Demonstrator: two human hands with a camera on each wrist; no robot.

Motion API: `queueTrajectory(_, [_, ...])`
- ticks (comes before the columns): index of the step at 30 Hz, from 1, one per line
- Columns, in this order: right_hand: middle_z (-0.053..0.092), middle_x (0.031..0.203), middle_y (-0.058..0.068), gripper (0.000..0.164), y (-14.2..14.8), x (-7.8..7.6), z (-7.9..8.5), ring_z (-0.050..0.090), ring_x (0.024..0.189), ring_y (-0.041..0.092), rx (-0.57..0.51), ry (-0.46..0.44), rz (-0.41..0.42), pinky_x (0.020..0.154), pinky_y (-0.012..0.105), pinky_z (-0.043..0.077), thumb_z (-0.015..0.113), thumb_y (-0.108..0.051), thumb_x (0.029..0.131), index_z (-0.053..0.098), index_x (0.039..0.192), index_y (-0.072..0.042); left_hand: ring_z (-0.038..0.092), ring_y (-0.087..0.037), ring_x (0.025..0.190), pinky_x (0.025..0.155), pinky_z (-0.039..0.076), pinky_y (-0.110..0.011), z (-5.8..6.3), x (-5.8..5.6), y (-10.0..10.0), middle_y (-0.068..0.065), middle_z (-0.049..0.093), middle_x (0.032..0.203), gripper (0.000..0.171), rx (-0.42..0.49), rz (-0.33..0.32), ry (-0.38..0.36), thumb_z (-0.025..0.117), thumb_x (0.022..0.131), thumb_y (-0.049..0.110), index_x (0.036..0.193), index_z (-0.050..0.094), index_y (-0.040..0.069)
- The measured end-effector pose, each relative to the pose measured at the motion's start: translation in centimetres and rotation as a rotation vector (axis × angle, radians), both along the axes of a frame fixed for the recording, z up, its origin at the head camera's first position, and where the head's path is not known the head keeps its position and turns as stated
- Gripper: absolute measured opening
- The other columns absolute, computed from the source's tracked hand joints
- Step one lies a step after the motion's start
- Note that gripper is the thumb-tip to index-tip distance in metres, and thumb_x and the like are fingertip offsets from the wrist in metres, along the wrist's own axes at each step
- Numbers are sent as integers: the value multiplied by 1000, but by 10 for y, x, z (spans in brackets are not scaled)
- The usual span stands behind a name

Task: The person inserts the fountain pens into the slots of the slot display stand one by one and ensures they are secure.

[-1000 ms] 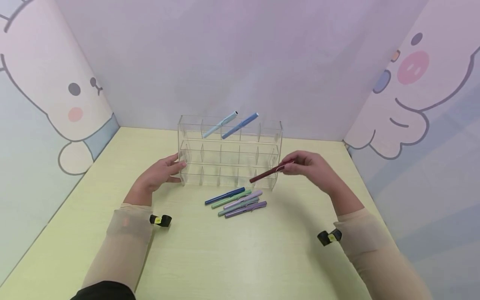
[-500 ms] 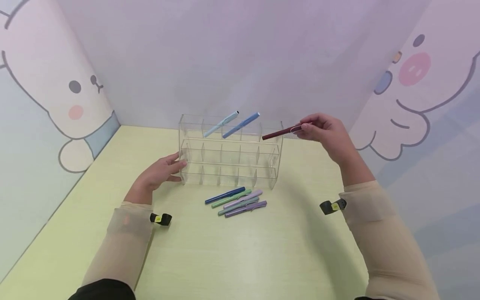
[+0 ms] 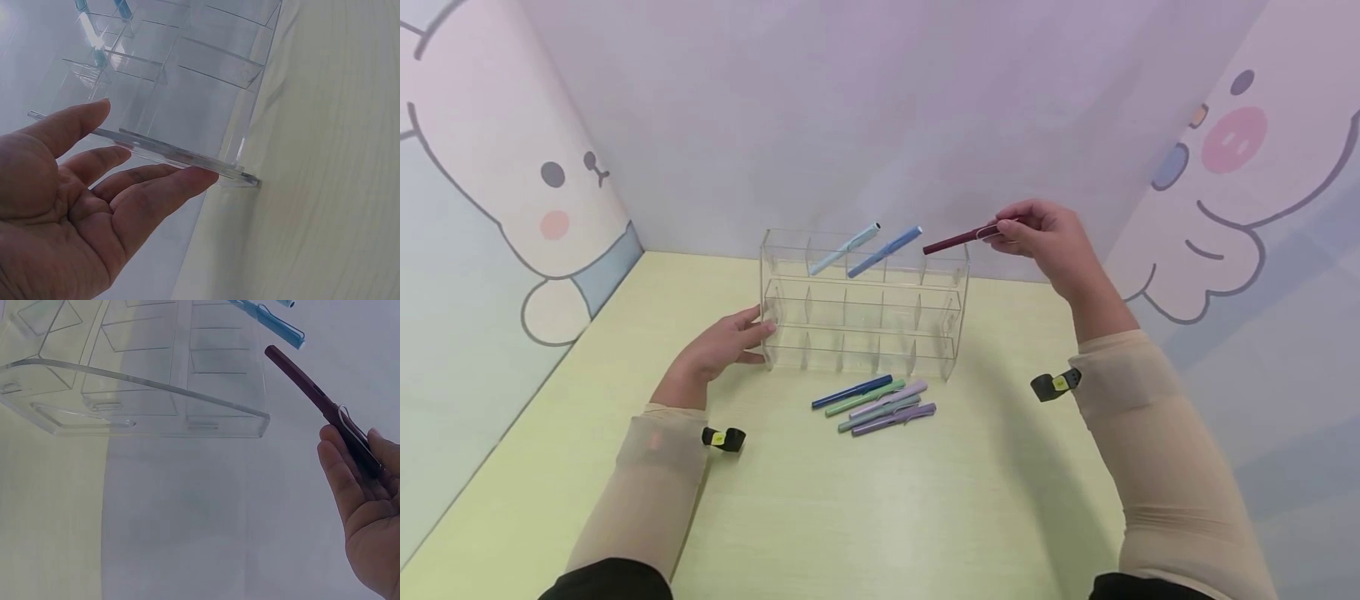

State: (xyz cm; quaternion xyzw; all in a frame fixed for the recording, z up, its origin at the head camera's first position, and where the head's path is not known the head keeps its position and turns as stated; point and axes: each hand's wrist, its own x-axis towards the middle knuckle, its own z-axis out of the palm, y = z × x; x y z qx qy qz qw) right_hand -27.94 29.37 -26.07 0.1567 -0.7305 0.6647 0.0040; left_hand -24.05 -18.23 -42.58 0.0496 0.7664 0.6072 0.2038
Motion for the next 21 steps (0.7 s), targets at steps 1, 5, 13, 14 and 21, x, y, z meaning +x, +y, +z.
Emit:
queueTrajectory(1, [67,101,12,33,-1,-1,-1,73,90,20,11,-1,0,80,31,59,70,-9,90,60,115,9,36,-30,144,102,48,-52,0,0,0,-10,29,160,71,1,0,0,54,101,37,159,14,28])
queueTrajectory(5, [67,102,11,34,-7,-4,-5,73,91,20,74,-3,-1,80,30,58,70,-11,90,60,116,9,36,-30,144,101,49,-51,-1,-1,0,-11,30,159,72,1,0,2,55,101,38,159,14,27])
queueTrajectory(13, [66,105,8,34,-18,-9,-13,73,90,15,220,-3,-7,84,28,57,68,-18,93,62,118,4,37,-31,143,101,50,-50,-1,1,0,-12,29,160,74,-21,4,12,56,100,40,159,14,26])
queueTrajectory(14, [66,105,8,34,-19,-9,-14,73,91,15,235,1,-8,85,28,57,67,-18,93,62,118,4,37,-31,143,101,49,-50,0,1,0,-12,29,160,74,-28,4,13,56,100,41,159,14,26])
queueTrajectory(21, [65,110,7,38,-30,-10,-19,72,97,14,348,1,2,86,22,56,65,-26,95,61,122,1,39,-32,142,102,49,-49,0,4,0,-12,30,159,75,-56,9,12,56,98,45,158,15,29])
